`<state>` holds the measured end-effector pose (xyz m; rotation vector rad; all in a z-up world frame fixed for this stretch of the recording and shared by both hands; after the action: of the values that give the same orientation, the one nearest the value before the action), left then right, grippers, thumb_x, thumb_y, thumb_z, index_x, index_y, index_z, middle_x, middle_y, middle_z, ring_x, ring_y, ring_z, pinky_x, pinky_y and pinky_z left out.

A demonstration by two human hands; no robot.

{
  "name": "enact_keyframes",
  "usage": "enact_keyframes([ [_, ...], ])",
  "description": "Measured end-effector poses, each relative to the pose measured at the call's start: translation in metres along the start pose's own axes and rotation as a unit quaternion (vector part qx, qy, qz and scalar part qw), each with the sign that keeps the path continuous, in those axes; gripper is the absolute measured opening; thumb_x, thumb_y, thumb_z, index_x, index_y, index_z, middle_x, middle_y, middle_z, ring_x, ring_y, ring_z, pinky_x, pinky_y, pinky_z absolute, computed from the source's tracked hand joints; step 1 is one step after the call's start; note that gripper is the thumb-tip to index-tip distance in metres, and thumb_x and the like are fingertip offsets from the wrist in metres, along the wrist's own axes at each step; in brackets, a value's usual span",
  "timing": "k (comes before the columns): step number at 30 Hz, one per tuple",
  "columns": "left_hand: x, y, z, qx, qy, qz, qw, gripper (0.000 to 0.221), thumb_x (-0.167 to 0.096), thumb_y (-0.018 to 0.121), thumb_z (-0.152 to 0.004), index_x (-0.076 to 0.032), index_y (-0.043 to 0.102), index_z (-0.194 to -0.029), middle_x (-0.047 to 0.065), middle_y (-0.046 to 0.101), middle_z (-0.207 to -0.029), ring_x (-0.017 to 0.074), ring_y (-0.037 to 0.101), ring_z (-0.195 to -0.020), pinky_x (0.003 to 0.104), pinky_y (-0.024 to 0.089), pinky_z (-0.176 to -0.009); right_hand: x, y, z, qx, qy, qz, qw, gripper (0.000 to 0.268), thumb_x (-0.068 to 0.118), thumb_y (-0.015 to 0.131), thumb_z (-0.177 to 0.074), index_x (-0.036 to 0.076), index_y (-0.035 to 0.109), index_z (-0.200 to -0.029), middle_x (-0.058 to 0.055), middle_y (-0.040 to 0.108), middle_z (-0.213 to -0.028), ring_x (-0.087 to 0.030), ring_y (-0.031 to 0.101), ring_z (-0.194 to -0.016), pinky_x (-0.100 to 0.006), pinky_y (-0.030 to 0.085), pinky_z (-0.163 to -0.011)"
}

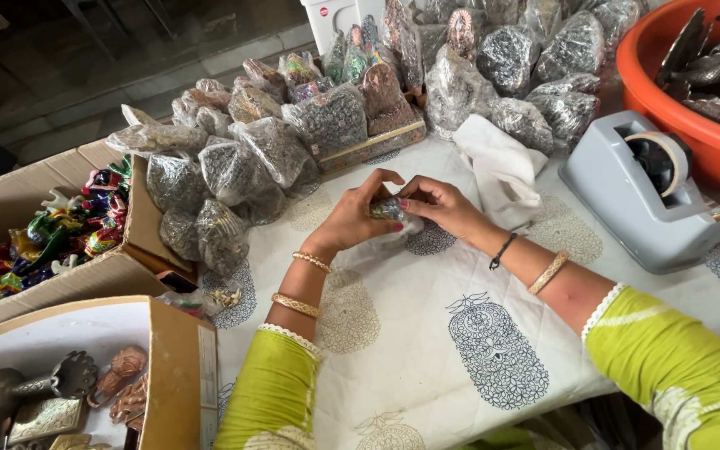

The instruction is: The person wraps small decorative figurines in bubble wrap at a work table, folding the plastic around each item and sealing the wrap, then sets the wrapped pieces with a pile of similarly wrapped figurines. They take new items from a box and use a tape dispenser on the table.

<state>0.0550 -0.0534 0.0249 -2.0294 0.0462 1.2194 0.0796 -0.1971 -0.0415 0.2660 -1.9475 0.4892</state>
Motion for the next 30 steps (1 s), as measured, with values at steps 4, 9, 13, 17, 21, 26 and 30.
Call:
enact_keyframes([
  [4,0.008,-0.01,0.001,-0.038,-0.026,0.015,0.999,0.065,-0.009,0.088,-0.075,-0.014,0.052,-0.129,0.004,0.073,-0.091,0.0157,0.07,-0.087,0.032,0.055,-0.079,0.021,-0.001,0.01,-0.044,0.069,0.034,0.996,0.039,0.04,0.053,-0.103,0.014,0.061,-0.132,-0.002,0.061,-0.114,-0.014,0.055,-0.108,-0.032,0.046,-0.098],
  [9,0.052,-0.019,0.001,-0.107,-0.089,0.228,0.964,0.04,-0.013,0.075,-0.09,-0.008,0.057,-0.126,0.007,0.066,-0.085,0.0149,0.06,-0.079,0.027,0.044,-0.066,0.136,0.033,0.036,-0.062,-0.321,0.442,0.835,0.06,0.049,0.071,-0.087,0.011,0.053,-0.129,-0.011,0.051,-0.129,-0.031,0.05,-0.125,-0.045,0.041,-0.111],
  [13,0.052,-0.011,-0.006,-0.111,-0.068,0.313,0.941,0.032,-0.016,0.065,-0.093,-0.002,0.058,-0.121,0.007,0.074,-0.093,0.0166,0.069,-0.086,0.028,0.054,-0.071,0.131,0.046,0.033,-0.049,-0.293,0.494,0.817,0.067,0.037,0.074,-0.079,0.008,0.054,-0.136,-0.012,0.054,-0.134,-0.031,0.053,-0.127,-0.043,0.046,-0.108],
  [17,0.065,0.001,-0.003,-0.072,-0.156,0.374,0.911,0.05,-0.042,0.052,-0.098,0.002,0.057,-0.123,0.014,0.07,-0.088,0.0235,0.073,-0.072,0.034,0.062,-0.058,0.098,0.014,0.025,-0.097,-0.189,0.32,0.923,0.053,0.03,0.076,-0.089,0.008,0.058,-0.134,-0.006,0.064,-0.126,-0.017,0.061,-0.118,-0.031,0.054,-0.1],
  [21,0.074,-0.008,0.003,-0.091,-0.222,0.277,0.93,0.071,-0.059,0.047,-0.098,-0.012,0.042,-0.15,0.024,0.064,-0.098,0.0278,0.066,-0.075,0.036,0.059,-0.064,0.025,-0.016,0.018,-0.15,-0.017,0.063,0.987,0.049,0.032,0.076,-0.091,0.005,0.061,-0.129,-0.001,0.064,-0.103,-0.011,0.055,-0.089,-0.028,0.048,-0.078],
  [26,0.039,-0.003,-0.01,-0.061,-0.023,0.212,0.975,0.075,-0.031,0.077,-0.089,0.002,0.041,-0.146,0.01,0.061,-0.131,0.0187,0.062,-0.118,0.032,0.053,-0.103,0.034,-0.008,0.018,-0.145,-0.011,-0.122,0.982,0.043,0.034,0.074,-0.094,0.006,0.06,-0.123,0.002,0.063,-0.11,-0.006,0.056,-0.101,-0.025,0.046,-0.092],
  [30,0.037,0.001,-0.01,-0.098,-0.083,0.198,0.972,0.066,-0.011,0.086,-0.079,0.004,0.057,-0.137,0.011,0.071,-0.117,0.0195,0.065,-0.106,0.033,0.056,-0.096,-0.008,-0.014,0.021,-0.165,0.066,-0.202,0.963,0.049,0.031,0.076,-0.094,0.011,0.054,-0.133,0.003,0.054,-0.107,-0.009,0.048,-0.098,-0.028,0.041,-0.085],
])
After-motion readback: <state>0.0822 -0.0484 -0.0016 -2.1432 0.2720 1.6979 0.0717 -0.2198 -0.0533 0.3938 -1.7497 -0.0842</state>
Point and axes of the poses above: each hand's wrist, its own z-axis away from the middle knuckle, its own y-axis out of the palm, x = y × z, the point moved 8 cm from there along -z, towards the middle knuckle
